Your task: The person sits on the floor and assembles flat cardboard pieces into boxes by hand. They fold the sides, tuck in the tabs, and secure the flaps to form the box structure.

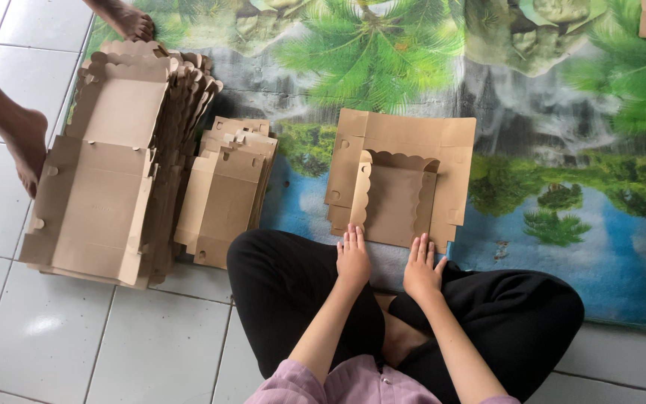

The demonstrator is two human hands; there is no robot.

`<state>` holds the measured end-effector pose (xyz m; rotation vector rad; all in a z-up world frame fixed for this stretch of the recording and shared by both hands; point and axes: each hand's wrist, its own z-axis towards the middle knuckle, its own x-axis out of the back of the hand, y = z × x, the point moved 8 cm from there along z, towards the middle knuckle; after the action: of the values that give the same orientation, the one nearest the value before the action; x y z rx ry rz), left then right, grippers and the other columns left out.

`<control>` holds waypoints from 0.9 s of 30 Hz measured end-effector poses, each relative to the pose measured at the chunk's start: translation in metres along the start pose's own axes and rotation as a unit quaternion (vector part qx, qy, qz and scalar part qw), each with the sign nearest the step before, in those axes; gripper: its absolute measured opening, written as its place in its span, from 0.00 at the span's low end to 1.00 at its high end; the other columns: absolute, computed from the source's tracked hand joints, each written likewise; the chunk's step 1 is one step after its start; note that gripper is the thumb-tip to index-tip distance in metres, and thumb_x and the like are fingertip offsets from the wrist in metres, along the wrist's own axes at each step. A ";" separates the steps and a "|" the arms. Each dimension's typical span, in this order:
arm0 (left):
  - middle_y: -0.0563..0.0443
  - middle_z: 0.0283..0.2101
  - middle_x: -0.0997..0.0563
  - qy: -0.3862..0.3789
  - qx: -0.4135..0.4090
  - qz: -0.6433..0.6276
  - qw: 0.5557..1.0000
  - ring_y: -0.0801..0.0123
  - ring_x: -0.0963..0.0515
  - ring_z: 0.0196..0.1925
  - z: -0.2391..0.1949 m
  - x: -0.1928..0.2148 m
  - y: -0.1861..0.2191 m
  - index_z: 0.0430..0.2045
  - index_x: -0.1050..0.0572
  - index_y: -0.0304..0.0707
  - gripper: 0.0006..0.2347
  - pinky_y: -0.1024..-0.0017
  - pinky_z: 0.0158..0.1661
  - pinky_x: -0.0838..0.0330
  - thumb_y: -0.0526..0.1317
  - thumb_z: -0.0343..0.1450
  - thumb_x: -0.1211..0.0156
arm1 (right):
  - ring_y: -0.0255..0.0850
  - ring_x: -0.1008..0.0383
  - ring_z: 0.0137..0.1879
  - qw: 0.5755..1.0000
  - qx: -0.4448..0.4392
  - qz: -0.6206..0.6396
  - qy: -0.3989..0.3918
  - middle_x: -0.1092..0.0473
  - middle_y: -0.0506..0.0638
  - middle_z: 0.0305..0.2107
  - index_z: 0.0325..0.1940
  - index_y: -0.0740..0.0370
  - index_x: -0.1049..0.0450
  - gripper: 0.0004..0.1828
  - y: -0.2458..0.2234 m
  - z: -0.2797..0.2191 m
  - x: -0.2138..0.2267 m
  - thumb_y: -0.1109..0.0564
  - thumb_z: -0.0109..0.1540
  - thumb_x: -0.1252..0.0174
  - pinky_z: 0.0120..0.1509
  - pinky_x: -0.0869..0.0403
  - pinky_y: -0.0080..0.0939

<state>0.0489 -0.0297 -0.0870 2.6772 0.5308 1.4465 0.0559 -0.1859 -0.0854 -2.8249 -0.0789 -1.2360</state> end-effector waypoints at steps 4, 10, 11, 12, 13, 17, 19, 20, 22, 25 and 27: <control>0.40 0.72 0.66 -0.014 0.004 0.013 1.000 0.54 0.59 0.73 -0.005 0.006 0.003 0.67 0.63 0.35 0.31 0.55 0.67 0.60 0.28 0.69 0.58 | 0.52 0.76 0.76 1.000 0.007 0.020 0.017 0.78 0.56 0.71 0.73 0.64 0.72 0.42 -0.008 -0.008 0.012 0.67 0.58 0.61 0.72 0.67 0.69; 0.42 0.72 0.68 -0.060 0.010 0.042 0.997 0.54 0.62 0.73 0.010 -0.007 -0.003 0.67 0.64 0.35 0.30 0.55 0.67 0.61 0.29 0.71 0.60 | 0.56 0.54 0.72 0.937 0.251 -0.027 0.243 0.54 0.57 0.68 0.71 0.62 0.51 0.37 -0.084 -0.011 0.039 0.68 0.56 0.57 0.66 0.48 0.74; 0.44 0.72 0.66 -0.078 0.004 0.047 0.996 0.56 0.64 0.74 0.007 -0.004 -0.002 0.67 0.62 0.35 0.29 0.55 0.67 0.62 0.30 0.72 0.60 | 0.55 0.56 0.73 0.942 0.256 -0.021 0.217 0.56 0.53 0.69 0.71 0.59 0.52 0.36 -0.092 -0.009 0.041 0.66 0.57 0.58 0.66 0.50 0.75; 0.46 0.72 0.64 -0.095 -0.002 0.051 0.994 0.58 0.66 0.74 0.005 -0.002 -0.002 0.67 0.59 0.35 0.28 0.54 0.67 0.63 0.32 0.72 0.60 | 0.54 0.58 0.73 0.946 0.262 -0.016 0.192 0.58 0.49 0.69 0.72 0.55 0.53 0.35 -0.102 -0.007 0.043 0.65 0.59 0.59 0.66 0.52 0.76; 0.46 0.72 0.64 -0.095 -0.001 0.052 0.994 0.58 0.66 0.74 0.012 -0.011 -0.007 0.67 0.59 0.35 0.28 0.54 0.67 0.63 0.32 0.72 0.60 | 0.54 0.58 0.73 0.946 0.263 -0.014 0.191 0.58 0.49 0.69 0.72 0.55 0.53 0.35 -0.109 -0.007 0.052 0.65 0.59 0.59 0.66 0.52 0.76; 0.45 0.72 0.65 -0.109 -0.020 0.063 0.992 0.57 0.64 0.74 0.023 -0.021 -0.013 0.67 0.58 0.37 0.27 0.51 0.67 0.64 0.33 0.72 0.59 | 0.51 0.64 0.75 0.953 0.268 -0.034 0.134 0.64 0.33 0.71 0.73 0.45 0.55 0.33 -0.128 0.008 0.064 0.61 0.63 0.61 0.67 0.59 0.80; 0.45 0.72 0.67 -0.117 -0.019 0.061 0.991 0.57 0.63 0.73 0.019 -0.015 -0.009 0.67 0.61 0.38 0.28 0.51 0.67 0.63 0.32 0.72 0.60 | 0.51 0.63 0.75 0.952 0.256 -0.071 0.151 0.64 0.31 0.71 0.72 0.44 0.54 0.34 -0.128 0.018 0.069 0.62 0.63 0.60 0.67 0.59 0.80; 0.45 0.72 0.68 -0.116 -0.012 0.058 0.992 0.57 0.62 0.73 0.018 -0.012 -0.008 0.67 0.62 0.37 0.28 0.51 0.67 0.63 0.31 0.72 0.60 | 0.51 0.65 0.75 0.957 0.248 -0.062 0.140 0.66 0.29 0.71 0.73 0.42 0.58 0.36 -0.129 0.024 0.071 0.61 0.62 0.59 0.67 0.61 0.81; 0.45 0.72 0.69 -0.115 -0.006 0.055 0.992 0.57 0.61 0.73 0.020 -0.010 -0.008 0.67 0.63 0.37 0.29 0.52 0.67 0.63 0.30 0.72 0.59 | 0.50 0.66 0.75 0.961 0.239 -0.053 0.129 0.67 0.28 0.71 0.74 0.40 0.62 0.39 -0.131 0.033 0.077 0.60 0.61 0.57 0.67 0.63 0.82; 0.45 0.72 0.68 -0.128 0.001 0.053 0.990 0.57 0.60 0.73 0.024 -0.014 -0.010 0.67 0.63 0.37 0.29 0.51 0.66 0.62 0.30 0.72 0.59 | 0.51 0.66 0.75 0.965 0.221 -0.065 0.128 0.67 0.28 0.71 0.74 0.40 0.62 0.43 -0.134 0.049 0.087 0.63 0.59 0.54 0.66 0.62 0.83; 0.45 0.72 0.66 -0.133 -0.003 0.051 0.990 0.57 0.58 0.73 0.026 -0.013 -0.011 0.68 0.63 0.38 0.30 0.51 0.66 0.61 0.30 0.71 0.58 | 0.53 0.73 0.75 0.975 0.194 -0.031 0.104 0.71 0.29 0.71 0.74 0.39 0.67 0.49 -0.132 0.070 0.088 0.61 0.57 0.48 0.65 0.68 0.84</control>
<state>0.0605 -0.0206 -0.1147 2.8668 0.3737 1.0809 0.1574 -0.0467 -0.0634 -2.3660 -0.3579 -1.3483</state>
